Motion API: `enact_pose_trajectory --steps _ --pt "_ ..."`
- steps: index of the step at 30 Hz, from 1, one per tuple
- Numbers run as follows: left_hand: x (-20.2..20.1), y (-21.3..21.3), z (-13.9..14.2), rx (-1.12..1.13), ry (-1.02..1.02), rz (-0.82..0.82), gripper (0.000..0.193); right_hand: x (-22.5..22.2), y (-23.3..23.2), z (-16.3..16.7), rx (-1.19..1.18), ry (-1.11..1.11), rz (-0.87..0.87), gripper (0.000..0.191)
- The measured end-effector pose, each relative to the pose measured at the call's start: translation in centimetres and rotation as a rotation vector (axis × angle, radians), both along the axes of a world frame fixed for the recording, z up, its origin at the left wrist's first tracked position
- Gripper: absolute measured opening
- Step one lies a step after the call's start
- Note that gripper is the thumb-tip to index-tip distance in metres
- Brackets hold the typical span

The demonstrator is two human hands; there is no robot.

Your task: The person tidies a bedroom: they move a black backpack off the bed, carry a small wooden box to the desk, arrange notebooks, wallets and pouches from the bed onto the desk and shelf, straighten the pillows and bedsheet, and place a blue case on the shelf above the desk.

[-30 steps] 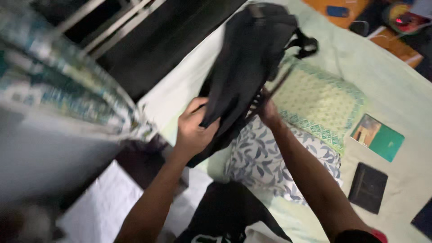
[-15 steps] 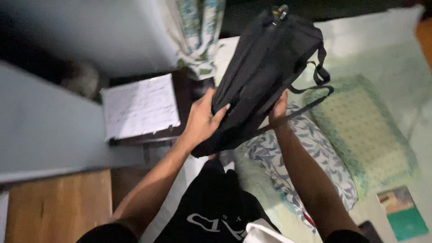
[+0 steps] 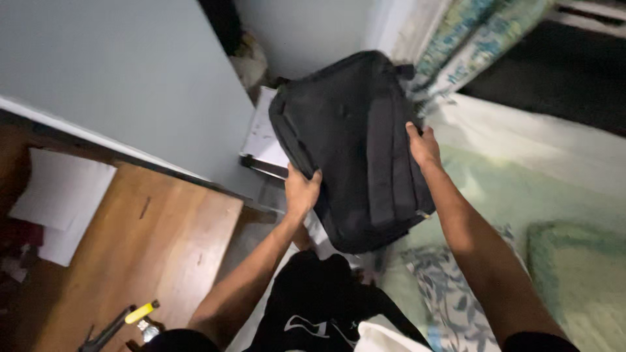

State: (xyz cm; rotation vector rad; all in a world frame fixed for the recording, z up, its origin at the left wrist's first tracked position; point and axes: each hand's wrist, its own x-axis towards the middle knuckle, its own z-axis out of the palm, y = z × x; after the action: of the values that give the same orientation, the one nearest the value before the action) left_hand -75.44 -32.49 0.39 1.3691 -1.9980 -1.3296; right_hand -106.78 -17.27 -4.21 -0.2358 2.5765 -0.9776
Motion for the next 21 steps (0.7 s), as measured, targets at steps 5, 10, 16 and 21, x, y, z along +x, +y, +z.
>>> enact_pose_trajectory --steps 5,10,16,21 --pt "2.4 -6.5 -6.7 0.142 0.01 0.062 0.062 -0.5 -12.5 0.1 0.095 0.228 0.265 0.082" --pt "2.2 -10.3 -11.6 0.28 0.047 0.123 0.059 -1.0 -21.7 0.8 0.192 0.214 0.368 0.079" --pt "0.0 -13.6 -14.8 0.468 -0.042 0.211 0.046 -3.8 -30.1 -0.9 0.15 0.237 0.594 0.064" --pt "-2.6 -15.5 -16.2 0.912 0.14 0.375 0.049 -7.3 -35.6 -3.8 0.108 0.263 0.734 0.06"
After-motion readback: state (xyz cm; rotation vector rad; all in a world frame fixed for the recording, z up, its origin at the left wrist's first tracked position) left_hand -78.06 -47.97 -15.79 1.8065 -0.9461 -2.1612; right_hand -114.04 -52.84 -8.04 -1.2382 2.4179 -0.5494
